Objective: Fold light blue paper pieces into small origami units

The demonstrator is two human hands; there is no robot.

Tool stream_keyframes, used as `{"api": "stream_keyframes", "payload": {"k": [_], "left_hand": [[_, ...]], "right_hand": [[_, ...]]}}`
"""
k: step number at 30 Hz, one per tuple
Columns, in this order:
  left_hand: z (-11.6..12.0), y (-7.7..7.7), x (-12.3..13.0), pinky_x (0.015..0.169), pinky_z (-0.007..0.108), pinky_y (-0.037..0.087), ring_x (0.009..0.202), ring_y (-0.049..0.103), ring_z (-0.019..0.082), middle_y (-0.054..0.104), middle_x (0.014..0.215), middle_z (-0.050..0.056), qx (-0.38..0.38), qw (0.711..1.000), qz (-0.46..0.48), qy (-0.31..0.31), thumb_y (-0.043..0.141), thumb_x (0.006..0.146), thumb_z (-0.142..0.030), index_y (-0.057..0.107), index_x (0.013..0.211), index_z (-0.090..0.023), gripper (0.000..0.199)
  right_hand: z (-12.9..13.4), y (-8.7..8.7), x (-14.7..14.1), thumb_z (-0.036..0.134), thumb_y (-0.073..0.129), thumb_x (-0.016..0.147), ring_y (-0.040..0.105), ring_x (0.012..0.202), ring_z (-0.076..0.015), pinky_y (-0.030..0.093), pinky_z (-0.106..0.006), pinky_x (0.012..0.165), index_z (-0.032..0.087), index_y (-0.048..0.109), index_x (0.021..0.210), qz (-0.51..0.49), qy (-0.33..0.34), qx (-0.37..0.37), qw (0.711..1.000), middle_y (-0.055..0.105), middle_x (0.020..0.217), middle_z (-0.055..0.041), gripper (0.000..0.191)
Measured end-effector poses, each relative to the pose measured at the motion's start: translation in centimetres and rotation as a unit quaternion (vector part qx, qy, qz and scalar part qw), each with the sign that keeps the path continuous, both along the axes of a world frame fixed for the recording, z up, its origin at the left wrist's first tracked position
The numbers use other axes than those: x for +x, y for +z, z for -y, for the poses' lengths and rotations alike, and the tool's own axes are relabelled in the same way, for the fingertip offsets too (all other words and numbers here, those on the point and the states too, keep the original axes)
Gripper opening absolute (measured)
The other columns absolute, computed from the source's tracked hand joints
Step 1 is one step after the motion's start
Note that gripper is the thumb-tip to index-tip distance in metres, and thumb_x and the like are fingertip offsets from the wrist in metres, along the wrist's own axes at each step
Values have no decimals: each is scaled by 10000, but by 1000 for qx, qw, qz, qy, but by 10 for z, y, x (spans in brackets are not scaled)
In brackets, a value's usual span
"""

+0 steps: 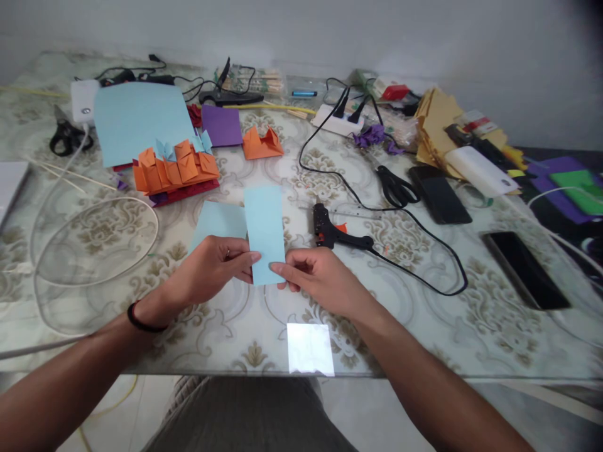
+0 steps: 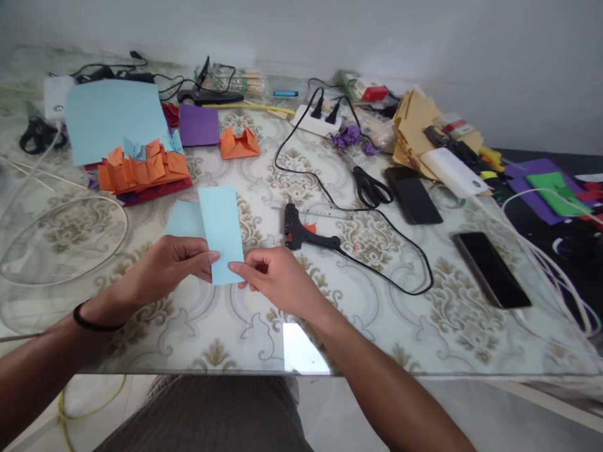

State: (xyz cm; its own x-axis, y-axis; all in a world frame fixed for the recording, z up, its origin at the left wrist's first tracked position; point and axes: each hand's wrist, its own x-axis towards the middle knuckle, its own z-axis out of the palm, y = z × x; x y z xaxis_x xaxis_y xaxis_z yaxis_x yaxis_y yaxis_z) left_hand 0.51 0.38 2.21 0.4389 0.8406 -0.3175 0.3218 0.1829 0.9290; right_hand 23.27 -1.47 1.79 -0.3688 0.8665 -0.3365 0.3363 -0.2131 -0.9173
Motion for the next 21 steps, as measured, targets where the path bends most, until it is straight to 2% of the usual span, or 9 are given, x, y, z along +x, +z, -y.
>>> {"api": "stream_keyframes", "payload": {"k": [4, 7, 10, 14, 17, 21], "left_hand": [[1, 3, 4, 620, 221, 578, 675, 730, 155, 622, 603, -31, -8, 1000, 3, -1, 663, 915, -369, 610, 662, -164, 330], [0, 2, 3, 587, 198, 546, 667, 712, 143, 543, 587, -47, 9, 1000, -5, 3, 677, 907, -373, 594, 656, -162, 338], [0, 0, 1, 634, 209, 565, 750, 739, 165, 533, 631, -42, 9, 1000, 15, 13, 680, 909, -405, 605, 691, -160, 336], [0, -1, 2, 717, 260, 620, 747, 726, 162, 522, 657, -45, -15, 998, 61, 17, 689, 904, -411, 574, 703, -165, 338], [0, -1, 3, 729, 279, 630, 680, 670, 128, 528, 661, -53, -7, 997, 71, 20, 685, 909, -407, 571, 733, -166, 319], [0, -1, 3, 634, 228, 565, 644, 641, 116, 557, 647, -43, 28, 999, 29, 19, 666, 921, -405, 588, 719, -158, 328]], "right_hand": [[0, 1, -1, 549, 698, 889, 638, 596, -156, 392, -262, 553, 203, 514, 599, -4, -25, 17, 1000, 566, 554, 27, 487], [0, 3, -1, 568, 665, 911, 573, 574, -135, 390, -261, 546, 198, 540, 615, -10, -13, 16, 1000, 624, 597, 7, 489], [1, 3, 1, 556, 668, 916, 505, 550, -116, 351, -256, 520, 186, 594, 645, -2, 17, 7, 1000, 660, 639, -5, 464], [2, -1, 1, 529, 654, 934, 374, 499, -98, 262, -261, 487, 187, 580, 638, 20, 16, 28, 999, 578, 573, 26, 459], [3, -2, 0, 529, 638, 945, 382, 511, -101, 272, -263, 503, 187, 563, 630, 13, 22, 41, 999, 541, 562, 31, 470], [2, -1, -1, 543, 644, 939, 477, 558, -113, 336, -255, 536, 187, 581, 686, -25, 16, 33, 999, 591, 629, 17, 441]]}}
